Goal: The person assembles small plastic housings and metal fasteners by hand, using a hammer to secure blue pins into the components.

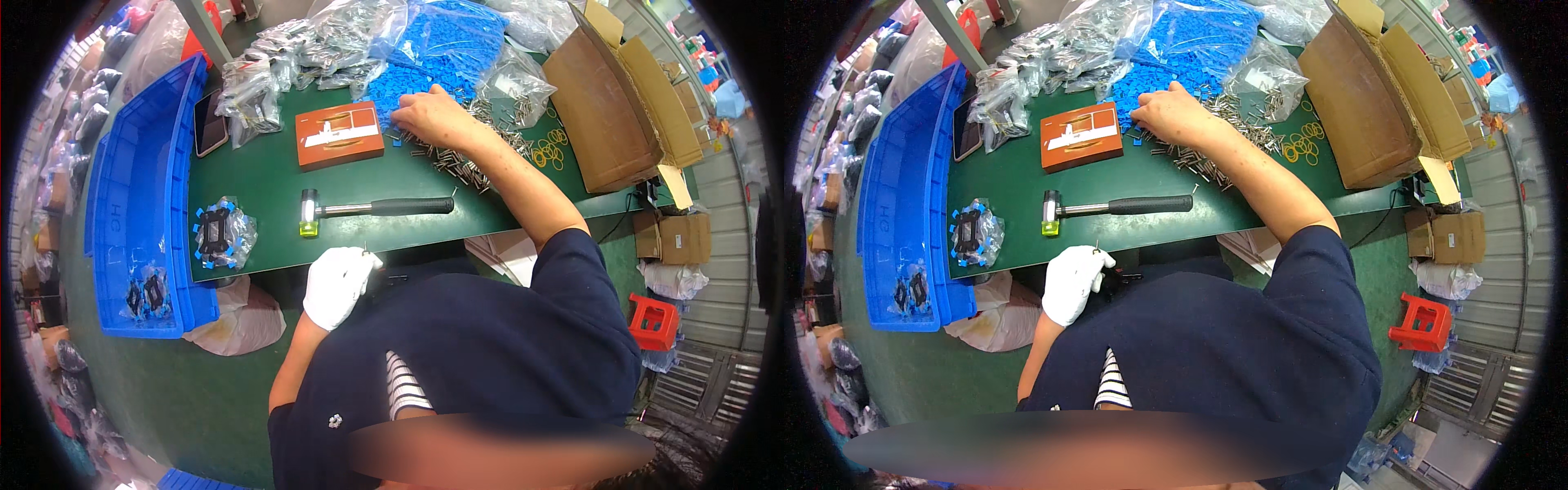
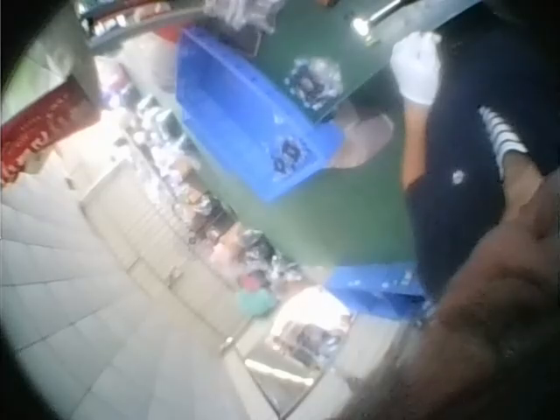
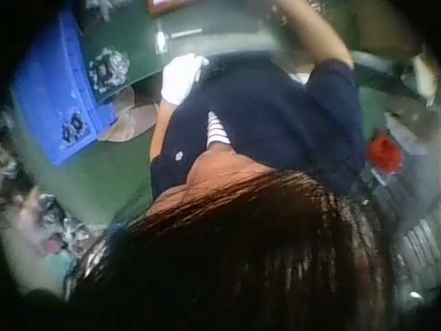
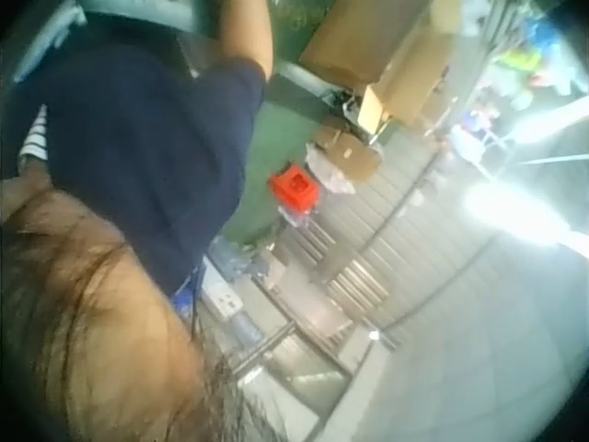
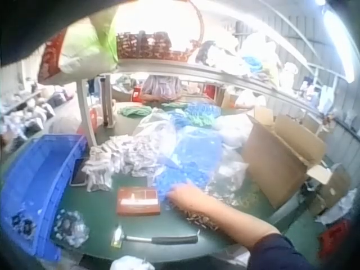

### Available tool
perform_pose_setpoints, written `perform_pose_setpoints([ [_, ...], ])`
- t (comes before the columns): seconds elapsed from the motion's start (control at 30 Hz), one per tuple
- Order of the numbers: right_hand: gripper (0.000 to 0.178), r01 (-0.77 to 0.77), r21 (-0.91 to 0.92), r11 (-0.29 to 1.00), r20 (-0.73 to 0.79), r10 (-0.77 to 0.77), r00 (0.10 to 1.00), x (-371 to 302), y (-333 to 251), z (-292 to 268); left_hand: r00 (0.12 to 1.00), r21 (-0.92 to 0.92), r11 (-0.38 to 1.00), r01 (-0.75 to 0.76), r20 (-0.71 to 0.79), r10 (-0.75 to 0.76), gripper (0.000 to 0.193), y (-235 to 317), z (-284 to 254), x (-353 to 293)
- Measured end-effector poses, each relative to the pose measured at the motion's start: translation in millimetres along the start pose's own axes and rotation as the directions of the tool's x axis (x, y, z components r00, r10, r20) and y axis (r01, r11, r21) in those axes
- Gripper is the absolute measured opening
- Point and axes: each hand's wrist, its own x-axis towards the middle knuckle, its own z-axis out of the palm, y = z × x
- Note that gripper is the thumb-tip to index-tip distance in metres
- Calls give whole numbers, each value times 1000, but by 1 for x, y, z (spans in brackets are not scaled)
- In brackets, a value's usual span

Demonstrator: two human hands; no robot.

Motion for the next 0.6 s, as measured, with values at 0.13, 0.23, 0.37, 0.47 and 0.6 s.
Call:
perform_pose_setpoints([
  [0.13,13,22,-12,1000,22,-22,1000,0,-2,-4,996,69,994,-83,-33,85,22,-4,2,-1],
  [0.23,11,69,20,997,70,-70,995,2,1,-6,1000,37,999,12,13,-12,22,1,0,0],
  [0.37,8,85,-4,996,64,-85,994,3,-3,-11,999,8,999,42,9,-42,22,-1,1,-2],
  [0.47,9,89,-8,996,71,-88,994,3,-8,-14,999,14,999,33,5,-33,21,-2,1,-3],
  [0.6,13,106,4,994,70,-106,992,4,-8,-12,999,17,999,42,10,-42,20,-3,1,-2],
])
